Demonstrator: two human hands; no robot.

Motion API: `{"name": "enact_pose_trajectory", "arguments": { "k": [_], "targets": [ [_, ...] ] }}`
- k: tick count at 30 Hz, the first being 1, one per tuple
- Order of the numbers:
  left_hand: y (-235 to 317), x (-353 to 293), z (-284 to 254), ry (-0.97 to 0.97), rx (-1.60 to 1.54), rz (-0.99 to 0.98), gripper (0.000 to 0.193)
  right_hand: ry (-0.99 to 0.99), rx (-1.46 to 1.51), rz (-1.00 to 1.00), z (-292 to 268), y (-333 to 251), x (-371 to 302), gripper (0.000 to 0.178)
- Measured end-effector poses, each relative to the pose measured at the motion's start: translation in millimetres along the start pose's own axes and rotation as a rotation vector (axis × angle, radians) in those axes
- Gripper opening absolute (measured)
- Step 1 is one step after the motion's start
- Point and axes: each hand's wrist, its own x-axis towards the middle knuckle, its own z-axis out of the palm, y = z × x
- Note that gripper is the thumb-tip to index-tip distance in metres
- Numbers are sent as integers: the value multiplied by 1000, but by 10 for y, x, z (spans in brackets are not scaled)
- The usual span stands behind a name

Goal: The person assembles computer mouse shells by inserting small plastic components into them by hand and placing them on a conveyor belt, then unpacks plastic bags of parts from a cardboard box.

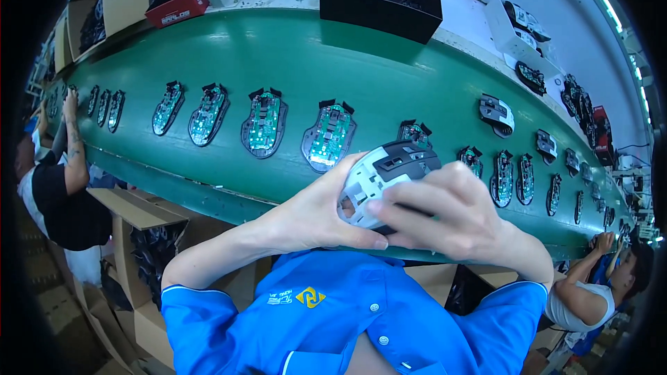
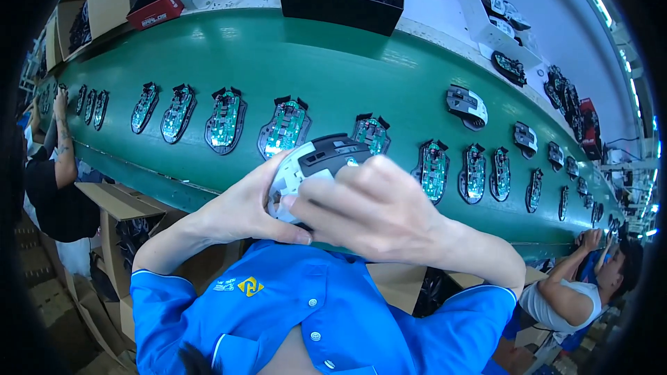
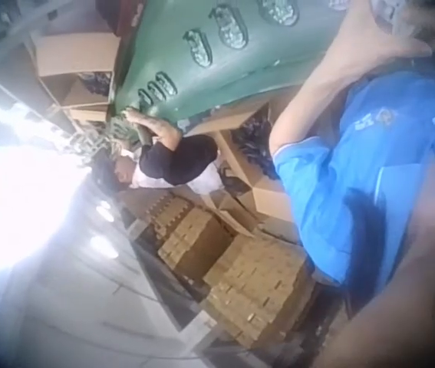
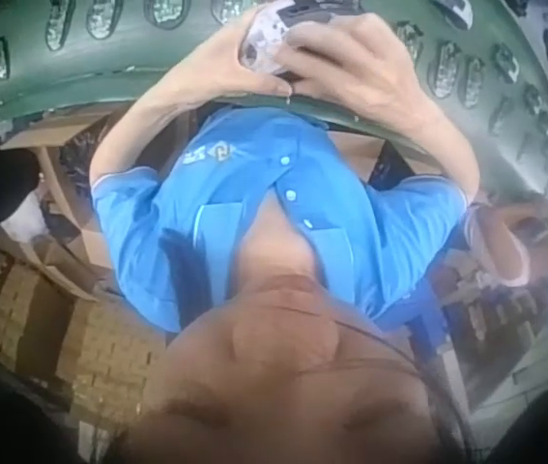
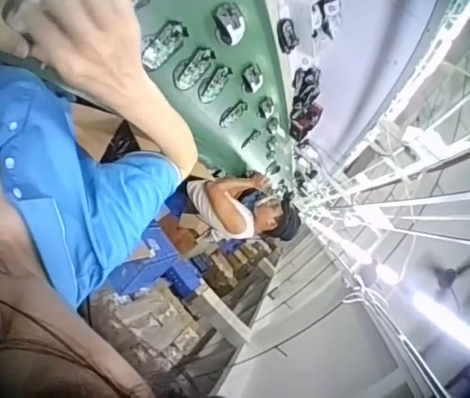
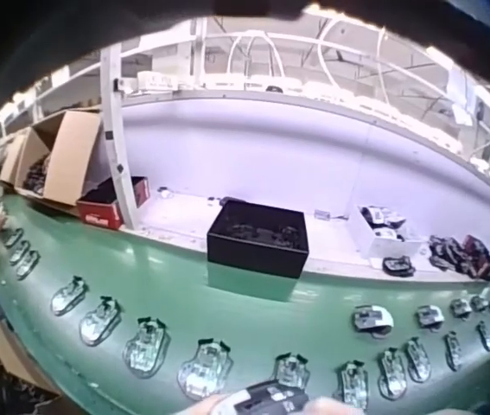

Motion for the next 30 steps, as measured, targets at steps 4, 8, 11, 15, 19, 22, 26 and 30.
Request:
{"name": "enact_pose_trajectory", "arguments": {
  "k": [4, 8, 11, 15, 19, 22, 26, 30],
  "targets": [
    [-67, -49, -40, 92, 52, 138, 93, 176, 361, 472, -140, 81, -161, 45],
    [-123, -90, 36, 194, 135, 225, 97, 237, 719, 653, -33, 45, -222, 24],
    [-113, -141, 17, 253, 469, 339, 94, 253, 756, 604, -67, 50, -212, 25],
    [-92, -166, 33, 249, 509, 424, 92, 254, 728, 555, -128, 40, -176, 25],
    [-85, -195, 6, 239, 660, 392, 101, 280, 653, 539, -148, -24, -120, 23],
    [-72, -179, 20, 249, 741, 471, 100, 296, 628, 579, -153, -38, -115, 24],
    [-82, -163, 25, 345, 683, 562, 88, 392, 896, 914, -57, -100, -123, 34],
    [-40, -198, -28, 294, 850, 520, 98, 318, 1000, 833, -67, -53, -95, 53]
  ]
}}
